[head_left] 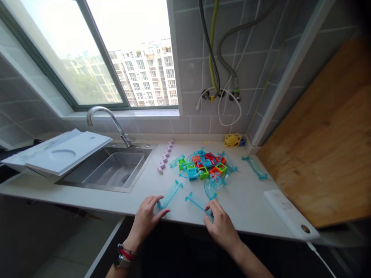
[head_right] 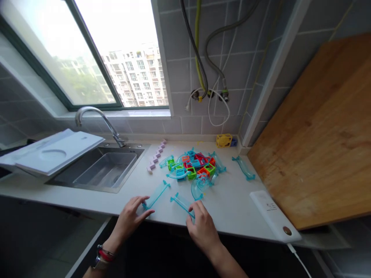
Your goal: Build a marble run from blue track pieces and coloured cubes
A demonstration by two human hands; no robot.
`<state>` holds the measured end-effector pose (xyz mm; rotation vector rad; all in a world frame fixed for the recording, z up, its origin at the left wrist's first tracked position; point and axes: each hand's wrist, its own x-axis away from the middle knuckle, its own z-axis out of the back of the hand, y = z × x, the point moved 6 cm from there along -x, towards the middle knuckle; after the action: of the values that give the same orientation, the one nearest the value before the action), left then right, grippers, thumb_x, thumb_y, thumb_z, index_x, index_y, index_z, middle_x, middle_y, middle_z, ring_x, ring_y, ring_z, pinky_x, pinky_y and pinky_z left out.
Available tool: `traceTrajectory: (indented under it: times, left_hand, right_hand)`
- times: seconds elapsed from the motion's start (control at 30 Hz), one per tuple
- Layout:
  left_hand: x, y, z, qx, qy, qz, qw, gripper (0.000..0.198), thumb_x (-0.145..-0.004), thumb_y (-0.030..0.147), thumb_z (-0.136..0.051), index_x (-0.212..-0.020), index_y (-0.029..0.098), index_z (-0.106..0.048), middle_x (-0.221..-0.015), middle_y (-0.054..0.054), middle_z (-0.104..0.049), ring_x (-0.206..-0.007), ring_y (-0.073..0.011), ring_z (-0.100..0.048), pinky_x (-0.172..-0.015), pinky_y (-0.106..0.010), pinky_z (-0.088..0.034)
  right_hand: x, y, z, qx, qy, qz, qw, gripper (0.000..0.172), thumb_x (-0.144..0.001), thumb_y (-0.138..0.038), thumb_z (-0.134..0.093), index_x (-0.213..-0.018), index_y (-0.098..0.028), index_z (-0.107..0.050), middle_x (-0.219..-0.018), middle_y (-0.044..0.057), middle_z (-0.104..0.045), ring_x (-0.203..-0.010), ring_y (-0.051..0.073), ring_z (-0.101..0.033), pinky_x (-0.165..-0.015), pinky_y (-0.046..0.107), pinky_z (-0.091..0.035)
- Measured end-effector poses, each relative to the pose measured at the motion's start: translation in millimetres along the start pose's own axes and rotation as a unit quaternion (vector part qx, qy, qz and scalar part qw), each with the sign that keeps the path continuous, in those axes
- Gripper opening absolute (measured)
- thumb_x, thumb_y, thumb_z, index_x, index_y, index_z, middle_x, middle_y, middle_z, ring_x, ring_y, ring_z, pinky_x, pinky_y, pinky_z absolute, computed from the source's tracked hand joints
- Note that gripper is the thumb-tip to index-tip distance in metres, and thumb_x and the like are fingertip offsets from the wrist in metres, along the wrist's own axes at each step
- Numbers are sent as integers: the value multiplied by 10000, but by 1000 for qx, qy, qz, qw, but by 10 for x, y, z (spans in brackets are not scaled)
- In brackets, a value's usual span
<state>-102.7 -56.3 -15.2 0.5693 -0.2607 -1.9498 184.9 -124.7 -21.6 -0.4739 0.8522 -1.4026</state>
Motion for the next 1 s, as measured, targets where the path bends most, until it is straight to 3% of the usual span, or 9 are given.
traceTrajectory:
  times: [0.23,0.67,0.83,1.0]
  left_hand:
    - [-230,130,-125,-26,6,-3,1000,343,-915,528,-636,-1086,237,-698,-1007,-79,-679,-975,-282,-622,-881,-434,-517]
    - [-440,102,-239,-42,10,-23,999,314,-960,503,-569,-1068,236,-695,-1008,-81,-667,-952,-270,-642,-856,-422,-523]
    - [-416,22,-258,-11,63,-31,997,287,-948,487,-597,-1038,231,-692,-1033,-89,-676,-969,-271,-652,-872,-420,-526]
    - [-388,8,-264,7,77,-31,997,265,-929,464,-635,-1066,241,-680,-1093,-90,-674,-1018,-275,-655,-908,-435,-530]
  right_hand:
    - [-91,-90,-231,-2,8,32,999,273,-864,-107,-530,-1083,-193,-668,-1087,100,-644,-1005,259,-629,-930,391,-521]
    - [-59,7,-245,-21,-18,44,999,311,-911,-122,-582,-1168,-219,-728,-1214,95,-646,-1107,247,-619,-1015,398,-524]
    - [-247,-71,-242,39,-62,76,994,370,-887,-103,-631,-1227,-236,-699,-1250,69,-652,-1109,242,-613,-1034,392,-508]
    - [-389,-230,-195,133,-74,100,983,445,-905,-174,-643,-1348,-202,-618,-1354,99,-631,-1206,277,-573,-1058,416,-473]
